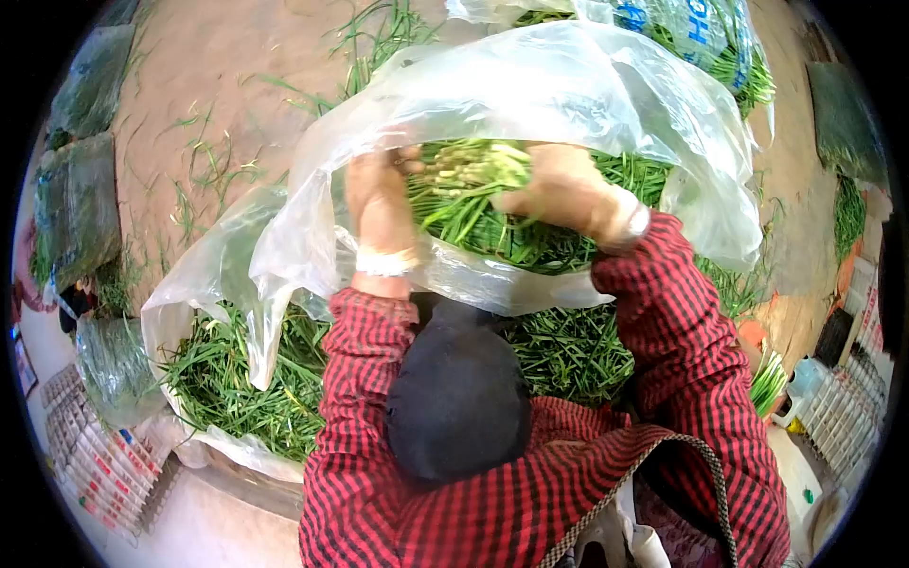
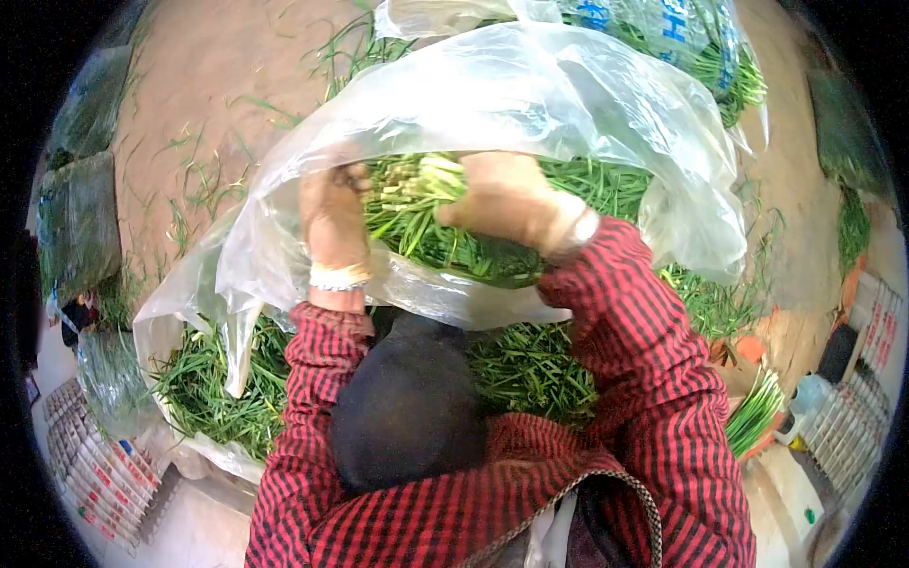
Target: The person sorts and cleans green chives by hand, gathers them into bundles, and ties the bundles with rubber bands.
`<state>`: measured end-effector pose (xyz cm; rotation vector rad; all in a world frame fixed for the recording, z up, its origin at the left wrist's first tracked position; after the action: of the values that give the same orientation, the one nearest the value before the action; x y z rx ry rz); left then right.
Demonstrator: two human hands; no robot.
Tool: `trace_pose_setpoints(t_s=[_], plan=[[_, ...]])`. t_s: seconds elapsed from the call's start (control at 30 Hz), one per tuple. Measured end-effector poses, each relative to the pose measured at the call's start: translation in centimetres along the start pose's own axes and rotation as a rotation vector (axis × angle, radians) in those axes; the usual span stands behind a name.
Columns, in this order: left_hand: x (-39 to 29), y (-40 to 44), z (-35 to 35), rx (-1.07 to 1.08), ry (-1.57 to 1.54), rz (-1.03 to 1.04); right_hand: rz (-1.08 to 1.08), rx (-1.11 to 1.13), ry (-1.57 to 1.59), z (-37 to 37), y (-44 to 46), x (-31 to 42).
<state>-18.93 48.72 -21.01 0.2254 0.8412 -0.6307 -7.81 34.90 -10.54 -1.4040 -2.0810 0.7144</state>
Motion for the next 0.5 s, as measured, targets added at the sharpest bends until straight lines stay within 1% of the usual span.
trace_pose_setpoints(t_s=[0.03,0.07,0.1,0.13,0.17,0.23,0.27,0.3,0.33,0.37,0.5], plan=[[-0.2,0.1,-1.0,0.01,-0.007,-0.011,0.064,0.039,0.019,-1.2,-1.3,-0.4],[-0.7,-0.2,-1.6,0.231,-0.222,-0.031,-0.146,-0.204,0.134,-1.2,-1.9,-2.5],[-0.3,-1.0,-2.1,0.282,-0.21,-0.201,-0.353,-0.453,0.243,-0.9,-2.4,-4.8],[0.1,-1.9,-2.6,0.336,-0.191,-0.375,-0.509,-0.468,0.479,-1.0,-2.5,-6.2],[0.4,-2.7,-3.1,0.391,-0.166,-0.543,-0.471,-0.498,0.482,-1.3,-2.8,-6.9],[0.7,-3.7,1.2,0.749,0.281,-0.061,-0.501,-0.418,0.608,-1.6,-4.0,-7.3],[1.6,-4.9,1.3,0.698,0.266,-0.225,-0.564,-0.493,0.594,-0.5,-3.8,-7.6],[2.1,-5.8,1.5,0.662,0.256,-0.307,-0.62,-0.579,0.566,0.4,-3.3,-7.8],[2.3,-6.1,1.8,0.63,0.263,-0.342,-0.641,-0.514,0.557,0.4,-3.8,-6.6],[2.5,-6.6,2.1,0.616,0.278,-0.341,-0.558,-0.583,0.431,1.2,-3.9,-6.0],[1.8,-7.0,2.4,0.545,0.331,-0.29,-0.563,-0.612,0.456,2.9,-5.0,-4.6]])
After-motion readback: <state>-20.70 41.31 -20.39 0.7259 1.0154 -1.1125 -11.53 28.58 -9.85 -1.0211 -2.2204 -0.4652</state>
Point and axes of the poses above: each hand's wrist, its own y-axis towards the middle knuckle, its own z-axis out of the palm, x = y × z, the point moved 1 cm from there along y, towards the middle knuckle, and after that the axes turned 15 degrees about z, right-handed, at the moved point
